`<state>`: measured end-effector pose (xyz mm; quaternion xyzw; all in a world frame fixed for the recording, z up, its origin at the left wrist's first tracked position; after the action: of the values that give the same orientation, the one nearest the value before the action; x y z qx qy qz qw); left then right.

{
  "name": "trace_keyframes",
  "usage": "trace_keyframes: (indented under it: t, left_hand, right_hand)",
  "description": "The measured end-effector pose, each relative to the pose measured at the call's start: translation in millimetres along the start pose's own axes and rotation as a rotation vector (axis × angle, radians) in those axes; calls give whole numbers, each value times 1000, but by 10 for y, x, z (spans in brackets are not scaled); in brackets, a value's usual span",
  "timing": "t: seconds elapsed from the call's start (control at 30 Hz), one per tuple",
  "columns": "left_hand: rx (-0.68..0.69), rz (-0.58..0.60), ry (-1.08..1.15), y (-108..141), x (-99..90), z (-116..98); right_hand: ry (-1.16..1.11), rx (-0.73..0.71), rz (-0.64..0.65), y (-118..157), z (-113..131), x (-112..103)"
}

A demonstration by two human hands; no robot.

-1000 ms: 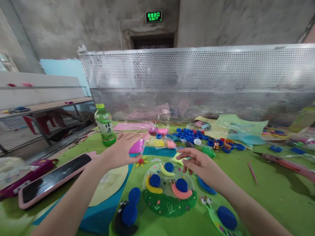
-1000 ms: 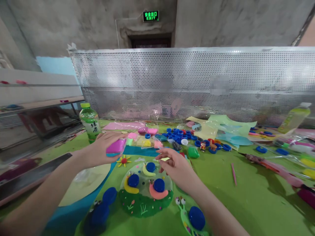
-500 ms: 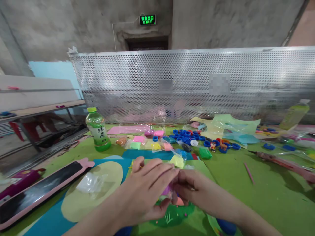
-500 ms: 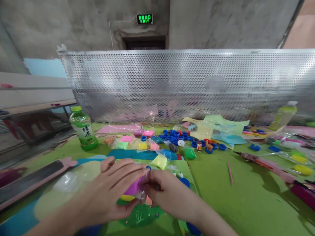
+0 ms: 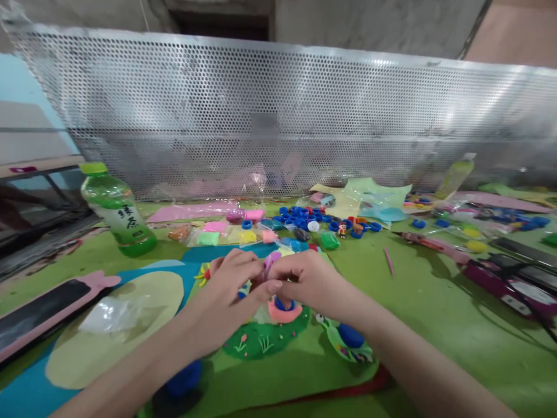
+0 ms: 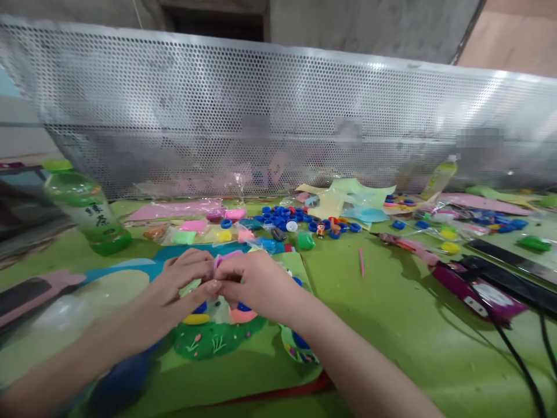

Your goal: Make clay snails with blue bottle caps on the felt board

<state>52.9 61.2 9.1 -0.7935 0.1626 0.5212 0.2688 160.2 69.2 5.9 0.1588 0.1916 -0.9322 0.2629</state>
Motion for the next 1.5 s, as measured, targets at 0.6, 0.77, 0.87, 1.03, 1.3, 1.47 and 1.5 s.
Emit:
trace_keyframes:
  t: [0.6, 0.77, 0.87, 1.03, 1.3, 1.47, 1.5]
  left_hand:
    - [34, -90, 440, 13, -21, -11]
    - [-9, -141, 417, 113, -95, 53]
    - [77, -269, 128, 175, -157, -9]
    - [116, -509, -96, 265, -190, -63]
    - [98, -471, -162, 247, -176, -9]
    - [36, -463, -112, 250, -145, 41]
    - [30, -452, -103, 248, -130, 50]
  right_hand:
    - [-463, -26, 175, 61, 41, -180]
    - [-273, -46, 56, 93, 97, -227]
    - [-71, -54, -23, 111, 137, -194]
    - [-91, -67, 58, 133, 170, -40]
    - [193, -100, -213, 150, 157, -149]
    - [336, -389, -297, 204, 308, -142]
    - [344, -431, -285, 209, 323, -129]
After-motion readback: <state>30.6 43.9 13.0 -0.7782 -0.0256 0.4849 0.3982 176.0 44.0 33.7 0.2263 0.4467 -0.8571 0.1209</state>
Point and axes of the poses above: each hand's wrist, its own y-axis away from the middle knuckle, its own x-axis out of the palm, z = x × y, the point moved 6 cm from there along -y, towards the middle knuckle, and after that the axes turned 7 degrees about -y, right-handed, at the moved point
